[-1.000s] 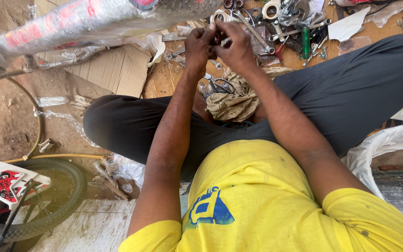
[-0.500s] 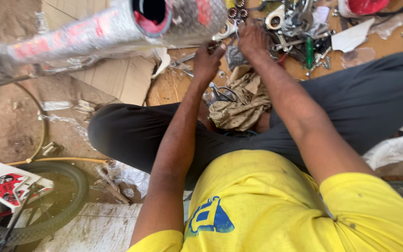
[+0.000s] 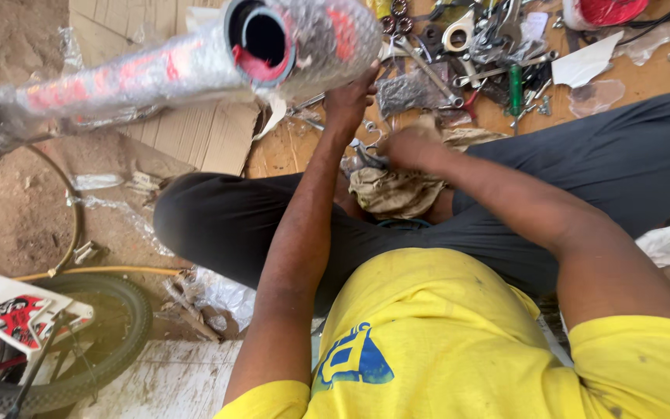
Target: The person sits on the floor and applies a red substance to a small black ring using a tool. They then wipe their hands with a cloth and proceed to handle small metal ball bearings, placing them into a circular metal component.
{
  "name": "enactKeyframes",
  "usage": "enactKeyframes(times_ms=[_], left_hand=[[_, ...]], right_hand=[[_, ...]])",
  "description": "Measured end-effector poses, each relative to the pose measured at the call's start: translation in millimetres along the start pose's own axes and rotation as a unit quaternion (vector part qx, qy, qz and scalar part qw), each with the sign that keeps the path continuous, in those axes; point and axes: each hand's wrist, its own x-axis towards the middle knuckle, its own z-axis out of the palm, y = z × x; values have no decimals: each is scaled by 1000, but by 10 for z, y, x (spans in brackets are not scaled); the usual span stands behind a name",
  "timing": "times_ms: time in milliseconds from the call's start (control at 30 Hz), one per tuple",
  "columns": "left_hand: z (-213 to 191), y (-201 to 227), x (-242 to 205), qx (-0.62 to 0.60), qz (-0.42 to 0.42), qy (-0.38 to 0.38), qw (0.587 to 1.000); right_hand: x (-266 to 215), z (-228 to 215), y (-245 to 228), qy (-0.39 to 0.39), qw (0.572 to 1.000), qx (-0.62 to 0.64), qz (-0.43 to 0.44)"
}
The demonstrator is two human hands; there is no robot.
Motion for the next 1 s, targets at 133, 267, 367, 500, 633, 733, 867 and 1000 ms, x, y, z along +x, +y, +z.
enactKeyframes(times_ms=[133,267,367,500,633,733,867,1000], left_hand=[[-50,10,-86,-23,26,-22,999],[-27,247,-167,3,36,-12,999],[-10,269,-250,-24,68,-37,997],[-133,263,-376,11,60,-38,997],[-284,187,-386,-14,68,-59,996],[-279,-161,-351,-235,-16,-172,957],[-94,-759,-166,-504,66,-366,780],[-383,-822,-251,-382,109,-177,901]], right_hand=[[-103,218,-33,-58,998,11,-3],[-414,494,-331,-80,996,22,-18],[-240,374,-386,-43,995,-33,-87],[-485,-547,-378,18,986,159,54],[-1384,-1576,-213,123,864,483,77],[-1413,-1852,13,262,702,647,-141],[-683,-1490,-351,407,739,530,-85],[-254,-929,-1119,390,839,371,-77]])
